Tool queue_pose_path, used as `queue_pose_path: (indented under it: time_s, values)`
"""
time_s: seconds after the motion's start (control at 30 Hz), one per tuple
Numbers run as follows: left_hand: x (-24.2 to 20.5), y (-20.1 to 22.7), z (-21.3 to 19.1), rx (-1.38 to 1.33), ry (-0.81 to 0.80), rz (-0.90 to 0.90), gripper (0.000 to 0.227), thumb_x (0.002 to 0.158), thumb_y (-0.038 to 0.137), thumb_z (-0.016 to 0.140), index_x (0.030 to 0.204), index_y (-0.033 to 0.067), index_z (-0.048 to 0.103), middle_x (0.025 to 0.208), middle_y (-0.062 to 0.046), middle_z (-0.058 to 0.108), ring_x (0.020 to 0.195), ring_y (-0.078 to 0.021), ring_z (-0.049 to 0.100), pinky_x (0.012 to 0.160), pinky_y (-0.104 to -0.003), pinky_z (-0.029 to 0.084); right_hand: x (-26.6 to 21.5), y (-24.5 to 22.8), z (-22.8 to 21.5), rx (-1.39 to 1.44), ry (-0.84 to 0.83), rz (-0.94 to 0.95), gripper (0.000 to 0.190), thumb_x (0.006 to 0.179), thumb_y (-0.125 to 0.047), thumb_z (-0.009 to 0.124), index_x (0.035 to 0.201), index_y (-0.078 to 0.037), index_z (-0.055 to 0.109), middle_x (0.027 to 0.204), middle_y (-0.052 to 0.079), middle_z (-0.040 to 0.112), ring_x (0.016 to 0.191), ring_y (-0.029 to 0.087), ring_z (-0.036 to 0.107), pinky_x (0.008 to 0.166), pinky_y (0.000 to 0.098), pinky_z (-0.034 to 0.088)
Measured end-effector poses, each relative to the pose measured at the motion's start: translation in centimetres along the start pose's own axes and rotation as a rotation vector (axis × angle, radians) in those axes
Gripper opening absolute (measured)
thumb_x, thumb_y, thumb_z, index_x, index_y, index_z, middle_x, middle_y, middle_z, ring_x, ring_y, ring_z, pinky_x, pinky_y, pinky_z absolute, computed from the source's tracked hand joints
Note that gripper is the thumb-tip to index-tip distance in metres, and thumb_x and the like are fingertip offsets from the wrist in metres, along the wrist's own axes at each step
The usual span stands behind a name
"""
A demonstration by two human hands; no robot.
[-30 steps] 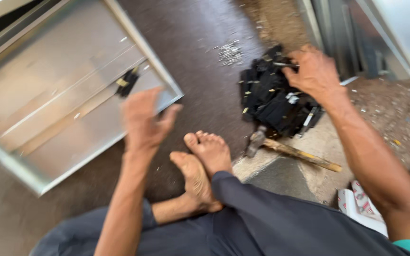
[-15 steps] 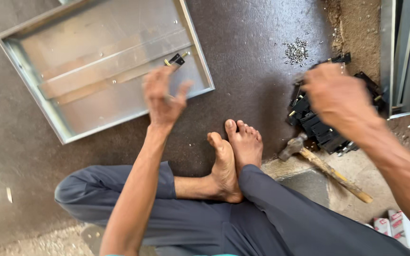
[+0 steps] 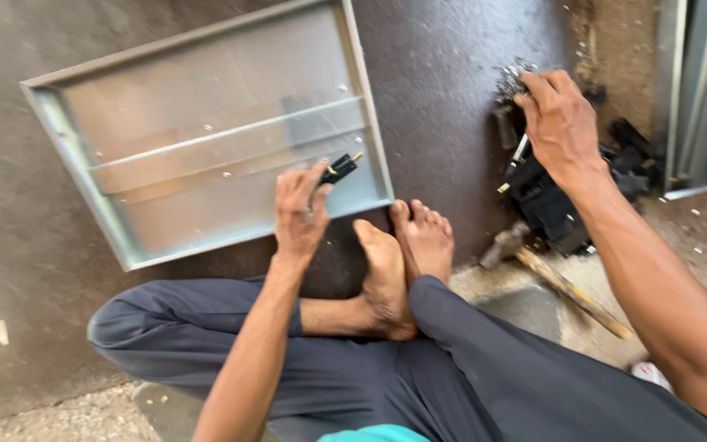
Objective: The person sits on the floor and uses tin snips to cut a large sheet of metal into smaller pieces. They then unpack small boxes containing black metal brackets, pick up a hammer, and attach the brackets to a rectangular metal frame by hammering them into place.
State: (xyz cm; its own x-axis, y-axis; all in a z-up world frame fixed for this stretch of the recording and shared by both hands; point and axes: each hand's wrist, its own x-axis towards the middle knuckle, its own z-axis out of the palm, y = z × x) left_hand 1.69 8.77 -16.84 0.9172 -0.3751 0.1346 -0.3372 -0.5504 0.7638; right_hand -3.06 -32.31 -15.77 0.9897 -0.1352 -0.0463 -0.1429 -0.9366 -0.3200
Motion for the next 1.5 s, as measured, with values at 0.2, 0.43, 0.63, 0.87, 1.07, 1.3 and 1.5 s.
queue_pose_path:
  time_s: [0.2,0.43,0.63,0.87,1.07,1.3,1.5]
  values:
    - [1.6,0.7,-0.9,-0.104,-0.070,-0.065,0.031,0.086,-0.008,0.070,0.111,0.0096,0.071,0.095,-0.009,0.064,0.094,-0.0289,0.061,0.088,-0.039,0.050,0.8,3.1,1.0,0.017,0.040,0.003,0.015,0.112,-0.019,0.070,0.108,-0.005,0.076,0.105,0.014,0.074,0.092,0.028,0.070,0.080,0.0414,0.057]
    - [2.5,1.3,-1.1,-0.039,-0.104,0.078,0.029,0.081,-0.005,0.073,0.108,0.0052,0.072,0.094,-0.010,0.065,0.091,-0.0299,0.060,0.085,-0.040,0.050,0.8,3.0,-0.3,0.123,0.134,0.064,0.009,0.108,-0.010,0.073,0.109,-0.002,0.077,0.102,0.013,0.076,0.094,0.018,0.074,0.085,0.0296,0.061]
    - [9.9,-3.0,-0.5,0.225,-0.004,0.271,0.033,0.080,-0.012,0.071,0.110,0.0012,0.074,0.106,-0.017,0.067,0.100,-0.0354,0.061,0.082,-0.043,0.051,2.6,-3.5,-1.3,0.514,0.122,0.129,0.015,0.104,-0.014,0.084,0.111,-0.003,0.079,0.100,0.012,0.077,0.085,0.020,0.073,0.077,0.0306,0.058]
    - [18.7,-5.2,2.3,-0.023,-0.089,0.303,0.029,0.082,-0.010,0.077,0.107,0.0037,0.074,0.102,-0.011,0.066,0.100,-0.0306,0.061,0.088,-0.043,0.054,10.2,-9.3,1.0,0.519,0.113,-0.150,0.007,0.104,-0.002,0.074,0.111,0.000,0.072,0.103,0.013,0.072,0.083,0.023,0.069,0.073,0.0329,0.056]
    - [19.4,-5.2,3.3,-0.044,-0.133,0.268,0.026,0.087,-0.005,0.081,0.110,0.0066,0.076,0.106,-0.008,0.067,0.102,-0.0270,0.061,0.088,-0.039,0.054,14.7,-11.5,5.2,0.423,0.168,-0.383,0.012,0.101,0.004,0.071,0.112,0.001,0.067,0.109,0.016,0.069,0.100,0.034,0.070,0.085,0.0394,0.058]
    - [18.4,-5.4,1.8,-0.033,-0.021,0.186,0.032,0.079,0.012,0.093,0.107,0.0083,0.079,0.102,-0.005,0.066,0.099,-0.0246,0.055,0.088,-0.039,0.046,13.0,-13.9,6.1,0.354,0.151,-0.151,0.018,0.108,-0.018,0.074,0.107,0.000,0.069,0.091,0.013,0.071,0.074,0.026,0.070,0.064,0.0378,0.056]
    - [18.4,-5.3,2.7,-0.050,-0.029,0.151,0.026,0.081,0.014,0.092,0.104,0.0105,0.080,0.102,-0.002,0.067,0.100,-0.0224,0.057,0.089,-0.037,0.047,11.5,-15.2,7.9,0.288,0.044,-0.191,0.024,0.108,-0.017,0.068,0.096,0.004,0.068,0.078,0.013,0.063,0.056,0.021,0.059,0.044,0.0323,0.048]
